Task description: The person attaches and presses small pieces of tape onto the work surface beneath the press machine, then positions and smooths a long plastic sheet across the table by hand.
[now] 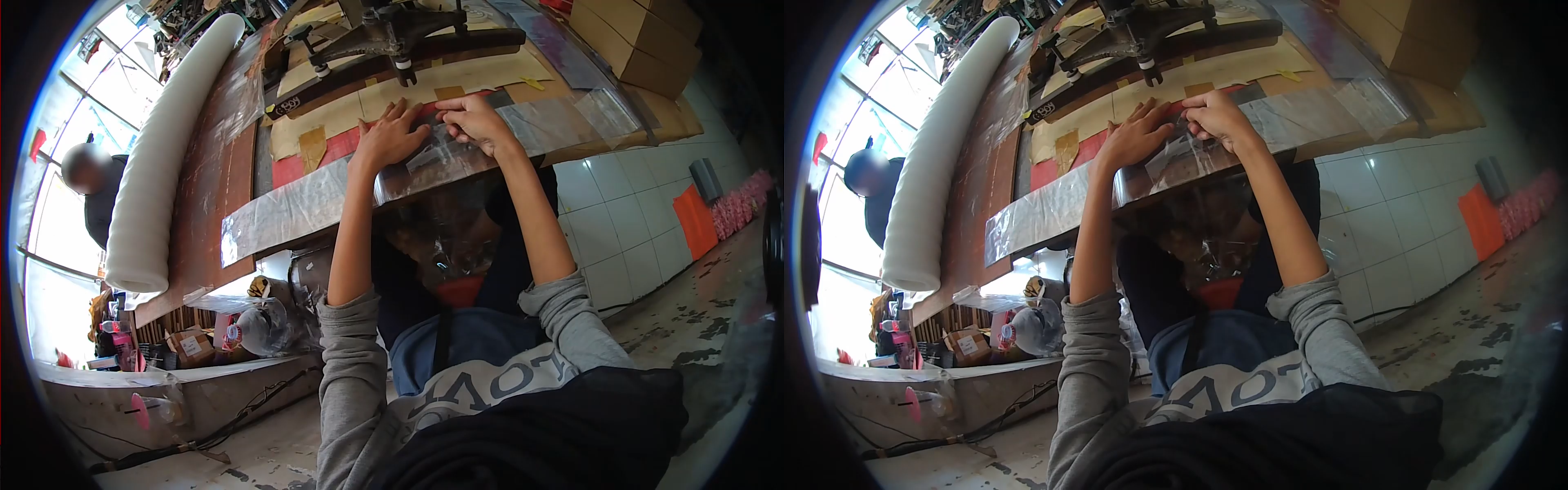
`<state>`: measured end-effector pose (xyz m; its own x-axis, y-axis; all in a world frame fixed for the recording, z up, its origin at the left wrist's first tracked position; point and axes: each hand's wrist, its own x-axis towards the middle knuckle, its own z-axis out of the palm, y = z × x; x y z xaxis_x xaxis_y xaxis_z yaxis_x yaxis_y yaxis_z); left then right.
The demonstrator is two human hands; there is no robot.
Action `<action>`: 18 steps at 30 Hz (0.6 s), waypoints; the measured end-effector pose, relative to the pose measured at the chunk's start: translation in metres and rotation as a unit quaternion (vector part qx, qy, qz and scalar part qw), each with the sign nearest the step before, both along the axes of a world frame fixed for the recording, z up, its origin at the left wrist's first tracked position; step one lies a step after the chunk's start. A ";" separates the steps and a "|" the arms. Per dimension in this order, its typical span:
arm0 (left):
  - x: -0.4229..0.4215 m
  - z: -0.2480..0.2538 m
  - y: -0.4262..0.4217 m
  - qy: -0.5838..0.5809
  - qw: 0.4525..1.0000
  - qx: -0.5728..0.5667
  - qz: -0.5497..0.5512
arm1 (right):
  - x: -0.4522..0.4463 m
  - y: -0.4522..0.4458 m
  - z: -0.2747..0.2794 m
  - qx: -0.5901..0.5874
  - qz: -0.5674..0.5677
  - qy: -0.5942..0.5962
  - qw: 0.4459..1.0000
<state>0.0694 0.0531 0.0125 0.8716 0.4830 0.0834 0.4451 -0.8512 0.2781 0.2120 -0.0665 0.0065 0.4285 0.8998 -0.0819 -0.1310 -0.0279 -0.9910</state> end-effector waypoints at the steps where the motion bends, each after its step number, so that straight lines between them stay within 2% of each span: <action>1: 0.000 -0.002 0.001 -0.009 1.000 -0.003 -0.003 | 0.000 0.000 0.000 0.008 -0.001 0.001 1.000; 18: -0.004 0.003 -0.005 -0.002 1.000 0.012 0.019 | -0.003 0.000 0.004 -0.005 0.007 -0.036 0.999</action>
